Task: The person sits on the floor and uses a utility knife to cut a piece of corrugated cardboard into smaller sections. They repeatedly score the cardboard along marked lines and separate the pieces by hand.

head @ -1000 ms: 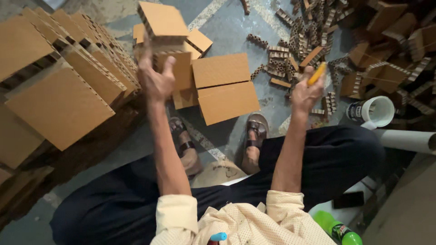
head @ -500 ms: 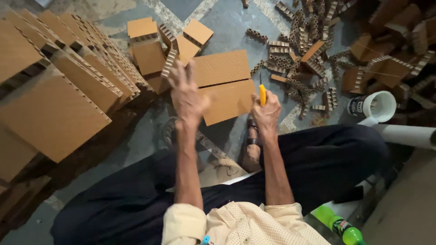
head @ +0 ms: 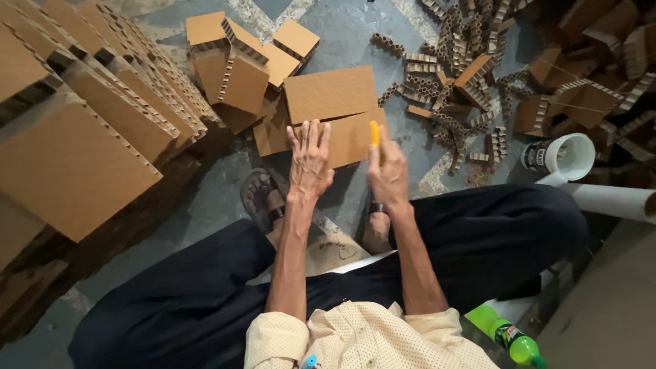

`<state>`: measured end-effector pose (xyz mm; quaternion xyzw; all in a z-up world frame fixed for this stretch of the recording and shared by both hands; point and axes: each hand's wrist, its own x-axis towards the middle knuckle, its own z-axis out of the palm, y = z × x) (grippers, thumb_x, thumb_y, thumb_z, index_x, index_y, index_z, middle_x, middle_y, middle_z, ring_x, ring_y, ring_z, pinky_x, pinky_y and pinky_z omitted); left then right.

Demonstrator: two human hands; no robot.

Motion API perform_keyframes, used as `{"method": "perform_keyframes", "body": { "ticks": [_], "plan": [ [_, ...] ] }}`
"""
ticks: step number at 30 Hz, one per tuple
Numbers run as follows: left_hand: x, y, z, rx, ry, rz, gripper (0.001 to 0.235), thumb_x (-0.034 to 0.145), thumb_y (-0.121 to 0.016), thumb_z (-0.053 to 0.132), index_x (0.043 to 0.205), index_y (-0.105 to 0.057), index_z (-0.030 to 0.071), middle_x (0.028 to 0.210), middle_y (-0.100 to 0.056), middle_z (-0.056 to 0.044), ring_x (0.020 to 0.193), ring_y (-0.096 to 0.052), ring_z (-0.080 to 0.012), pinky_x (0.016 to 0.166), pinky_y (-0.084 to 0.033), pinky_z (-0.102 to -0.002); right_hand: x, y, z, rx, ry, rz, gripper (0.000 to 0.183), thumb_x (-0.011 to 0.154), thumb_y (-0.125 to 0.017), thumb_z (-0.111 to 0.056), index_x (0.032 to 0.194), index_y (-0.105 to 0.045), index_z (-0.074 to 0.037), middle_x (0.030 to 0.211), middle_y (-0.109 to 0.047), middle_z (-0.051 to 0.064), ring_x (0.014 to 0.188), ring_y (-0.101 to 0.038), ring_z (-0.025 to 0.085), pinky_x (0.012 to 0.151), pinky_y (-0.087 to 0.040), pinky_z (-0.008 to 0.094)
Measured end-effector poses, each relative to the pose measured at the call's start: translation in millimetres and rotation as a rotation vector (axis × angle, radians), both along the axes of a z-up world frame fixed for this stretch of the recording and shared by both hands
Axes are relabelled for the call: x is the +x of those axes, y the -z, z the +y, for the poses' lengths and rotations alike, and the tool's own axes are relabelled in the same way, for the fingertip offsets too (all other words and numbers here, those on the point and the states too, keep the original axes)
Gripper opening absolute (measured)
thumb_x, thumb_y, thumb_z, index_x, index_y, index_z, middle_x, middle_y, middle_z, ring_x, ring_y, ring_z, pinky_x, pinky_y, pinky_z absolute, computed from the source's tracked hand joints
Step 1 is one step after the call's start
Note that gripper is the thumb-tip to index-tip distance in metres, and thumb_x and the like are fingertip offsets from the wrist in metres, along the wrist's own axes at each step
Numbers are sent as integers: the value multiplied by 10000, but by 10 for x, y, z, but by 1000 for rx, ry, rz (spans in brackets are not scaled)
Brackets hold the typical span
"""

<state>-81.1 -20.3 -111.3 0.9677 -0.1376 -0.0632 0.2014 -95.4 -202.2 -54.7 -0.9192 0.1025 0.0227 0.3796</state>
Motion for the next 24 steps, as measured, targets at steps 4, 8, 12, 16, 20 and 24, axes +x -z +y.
{"method": "perform_keyframes", "body": {
  "ticks": [4, 8, 12, 16, 20, 24],
  "plan": [
    [58, -75, 15, -34, -7, 20, 1116, 584, -922, 297, 1538, -400, 48, 1576, -358, -235, 1490, -301, -427, 1242, -100, -652, -131, 143, 202, -66, -115, -150, 459, 1000, -605, -68, 1453, -554, -16, 936, -715, 261, 821, -728, 398, 710, -562, 438],
    [81, -104, 7, -163, -23, -19, 1131, 542, -944, 358, 1486, -424, 15, 1569, -330, -282, 1470, -288, -467, 1215, -97, -664, -117, 239, 249, -92, -131, -326, 419, 992, -622, -50, 1409, -606, -24, 978, -709, 266, 842, -732, 400, 714, -579, 419],
    [96, -67, -12, -168, 31, -79, 1047, 579, -928, 333, 1498, -479, 107, 1588, -349, -254, 1477, -308, -454, 1232, -118, -642, -86, 194, 239, -102, -115, -278, 403, 962, -666, -81, 1364, -656, -54, 953, -713, 266, 814, -733, 395, 696, -582, 426],
    [95, -46, -14, -133, 46, -74, 959, 616, -906, 301, 1486, -524, 170, 1560, -404, -222, 1476, -340, -425, 1253, -139, -618, -78, 197, 234, -143, -100, -221, 410, 947, -695, -104, 1354, -663, -58, 909, -713, 264, 764, -729, 390, 668, -577, 430],
    [97, -76, -11, -137, 46, -63, 934, 612, -897, 286, 1468, -543, 164, 1523, -441, -216, 1465, -361, -398, 1249, -148, -607, -88, 195, 204, -94, -136, -279, 442, 935, -677, -76, 1374, -637, -38, 933, -717, 259, 773, -738, 373, 677, -581, 420],
    [107, -89, -15, -118, 47, -72, 933, 616, -896, 286, 1470, -540, 166, 1517, -444, -213, 1458, -363, -386, 1248, -151, -602, -67, 196, 201, -93, -125, -211, 430, 942, -680, -73, 1368, -639, -36, 924, -726, 244, 748, -749, 346, 667, -580, 409]
  ]
}}
